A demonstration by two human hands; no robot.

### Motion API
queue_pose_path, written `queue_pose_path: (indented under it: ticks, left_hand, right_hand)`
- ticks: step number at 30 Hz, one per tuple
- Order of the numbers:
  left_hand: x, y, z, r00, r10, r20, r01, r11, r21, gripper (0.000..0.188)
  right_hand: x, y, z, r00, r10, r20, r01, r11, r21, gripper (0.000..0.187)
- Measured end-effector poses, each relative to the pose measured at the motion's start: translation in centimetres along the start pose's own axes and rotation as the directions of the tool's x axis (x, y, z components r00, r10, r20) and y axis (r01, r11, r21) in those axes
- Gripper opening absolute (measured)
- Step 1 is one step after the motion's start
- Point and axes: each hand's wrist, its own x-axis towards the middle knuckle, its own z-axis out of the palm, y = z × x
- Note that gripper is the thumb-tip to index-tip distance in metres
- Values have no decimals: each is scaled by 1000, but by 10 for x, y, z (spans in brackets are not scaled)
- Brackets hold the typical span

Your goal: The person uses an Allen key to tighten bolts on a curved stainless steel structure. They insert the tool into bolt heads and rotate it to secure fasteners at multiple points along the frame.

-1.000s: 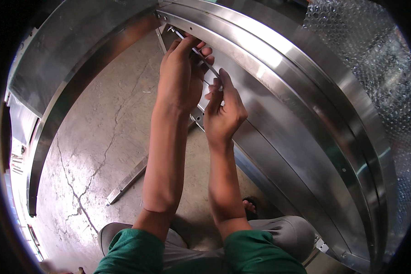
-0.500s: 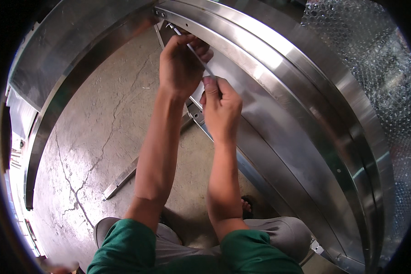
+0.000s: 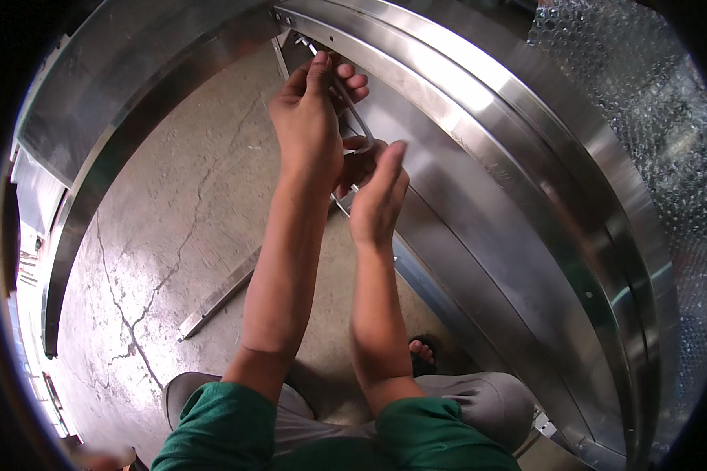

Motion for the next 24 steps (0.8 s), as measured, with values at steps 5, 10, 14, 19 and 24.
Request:
queue_pose_path:
  ticks: [5, 10, 14, 19, 24]
  left_hand:
    - [2, 8, -8, 985, -72, 159, 91, 989, -114, 35]
    - [6, 5, -7, 997, -54, 47, 54, 998, -12, 28]
    - [7, -1, -9, 998, -55, 4, 55, 993, -108, 31]
    - [-2, -14, -19, 972, -223, 69, 223, 975, -1, 37]
    - [-1, -26, -39, 938, -347, 25, 339, 928, 152, 43]
  right_hand:
    - [5, -9, -3, 999, -9, -53, 0, 986, -167, 36]
    - [4, -3, 2, 975, -200, -97, 158, 930, -333, 20]
    - [-10, -2, -2, 912, -384, -146, 293, 858, -423, 26]
    - [-15, -17, -12, 659, -743, -119, 453, 518, -725, 22]
    - [-18, -38, -14, 548, -825, -136, 514, 461, -723, 18]
